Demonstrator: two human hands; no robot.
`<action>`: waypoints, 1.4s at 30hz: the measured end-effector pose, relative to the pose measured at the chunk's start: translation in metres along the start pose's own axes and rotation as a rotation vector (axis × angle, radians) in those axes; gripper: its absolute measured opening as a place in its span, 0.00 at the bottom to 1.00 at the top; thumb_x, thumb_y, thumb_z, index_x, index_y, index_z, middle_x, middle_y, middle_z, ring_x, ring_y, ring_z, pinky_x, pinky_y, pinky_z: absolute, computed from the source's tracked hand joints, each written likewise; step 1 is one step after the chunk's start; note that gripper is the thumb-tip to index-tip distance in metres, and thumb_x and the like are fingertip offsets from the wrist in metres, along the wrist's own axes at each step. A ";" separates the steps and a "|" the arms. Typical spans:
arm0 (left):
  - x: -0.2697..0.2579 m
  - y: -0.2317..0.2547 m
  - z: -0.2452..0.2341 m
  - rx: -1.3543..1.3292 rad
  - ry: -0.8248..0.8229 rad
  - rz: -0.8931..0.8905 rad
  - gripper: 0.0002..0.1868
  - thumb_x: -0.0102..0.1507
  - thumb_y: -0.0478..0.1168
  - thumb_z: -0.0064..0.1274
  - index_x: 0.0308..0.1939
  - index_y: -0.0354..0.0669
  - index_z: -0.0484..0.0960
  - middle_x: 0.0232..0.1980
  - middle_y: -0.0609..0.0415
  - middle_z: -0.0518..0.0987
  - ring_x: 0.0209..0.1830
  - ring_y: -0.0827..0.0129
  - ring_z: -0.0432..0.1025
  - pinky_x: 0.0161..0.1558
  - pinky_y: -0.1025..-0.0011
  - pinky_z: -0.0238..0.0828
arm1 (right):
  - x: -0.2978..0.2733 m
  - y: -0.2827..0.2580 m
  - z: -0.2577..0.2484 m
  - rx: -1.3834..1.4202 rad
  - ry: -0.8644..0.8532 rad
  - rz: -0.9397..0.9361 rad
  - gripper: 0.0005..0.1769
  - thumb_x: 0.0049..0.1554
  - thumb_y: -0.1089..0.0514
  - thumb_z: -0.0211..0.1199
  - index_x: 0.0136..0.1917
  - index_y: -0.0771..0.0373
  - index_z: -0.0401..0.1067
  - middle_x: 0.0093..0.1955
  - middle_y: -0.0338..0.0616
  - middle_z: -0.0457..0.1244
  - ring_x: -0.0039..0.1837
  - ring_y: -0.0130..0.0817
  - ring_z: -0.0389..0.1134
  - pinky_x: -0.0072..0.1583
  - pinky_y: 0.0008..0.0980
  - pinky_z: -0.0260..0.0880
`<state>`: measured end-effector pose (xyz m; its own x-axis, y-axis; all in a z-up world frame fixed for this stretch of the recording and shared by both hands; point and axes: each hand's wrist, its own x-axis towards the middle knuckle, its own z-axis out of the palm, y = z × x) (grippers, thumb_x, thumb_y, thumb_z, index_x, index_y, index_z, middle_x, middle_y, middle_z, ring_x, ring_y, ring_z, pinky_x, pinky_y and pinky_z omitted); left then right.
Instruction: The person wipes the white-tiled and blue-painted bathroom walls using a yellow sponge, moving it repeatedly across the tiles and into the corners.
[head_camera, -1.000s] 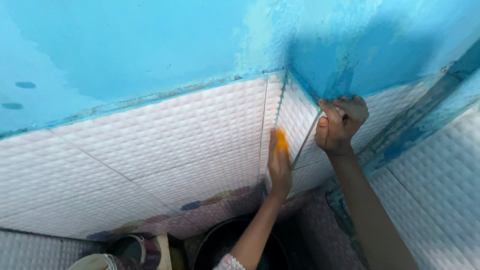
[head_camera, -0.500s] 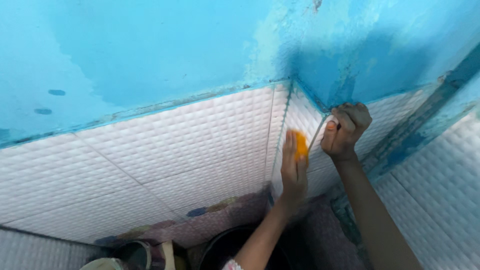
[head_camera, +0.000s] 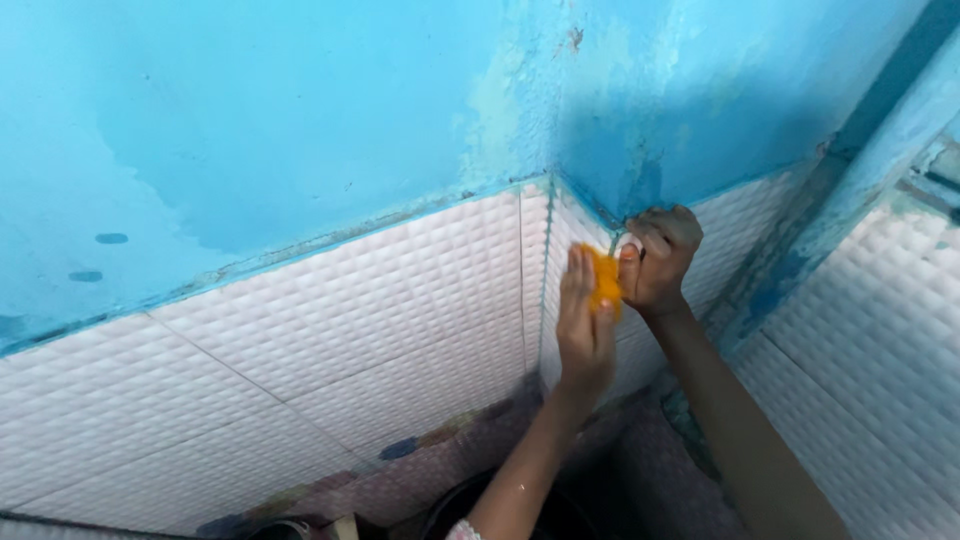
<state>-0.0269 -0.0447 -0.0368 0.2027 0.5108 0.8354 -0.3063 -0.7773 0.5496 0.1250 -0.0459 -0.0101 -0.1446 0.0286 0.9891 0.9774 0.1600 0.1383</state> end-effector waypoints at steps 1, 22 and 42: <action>-0.008 0.003 -0.001 0.036 -0.017 0.030 0.27 0.76 0.39 0.36 0.78 0.28 0.58 0.82 0.35 0.56 0.86 0.47 0.50 0.83 0.56 0.45 | -0.001 -0.002 -0.001 -0.007 -0.015 0.014 0.13 0.69 0.54 0.52 0.61 0.64 0.66 0.59 0.53 0.59 0.61 0.50 0.61 0.69 0.56 0.58; 0.057 -0.027 -0.013 0.105 0.107 -0.080 0.21 0.73 0.31 0.39 0.69 0.30 0.74 0.65 0.41 0.68 0.67 0.52 0.67 0.68 0.61 0.66 | 0.001 0.006 0.003 -0.021 -0.003 -0.002 0.14 0.70 0.53 0.51 0.62 0.64 0.66 0.59 0.52 0.58 0.61 0.49 0.60 0.70 0.54 0.57; 0.038 -0.013 0.000 0.107 0.025 0.110 0.27 0.75 0.39 0.40 0.77 0.30 0.62 0.81 0.34 0.61 0.83 0.43 0.58 0.81 0.53 0.56 | -0.011 0.006 0.003 -0.067 -0.025 0.034 0.10 0.71 0.56 0.53 0.63 0.62 0.66 0.61 0.50 0.59 0.65 0.48 0.61 0.74 0.53 0.57</action>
<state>-0.0156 -0.0147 -0.0124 0.1497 0.4286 0.8910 -0.2243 -0.8629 0.4528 0.1317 -0.0423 -0.0206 -0.1144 0.0574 0.9918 0.9898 0.0917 0.1088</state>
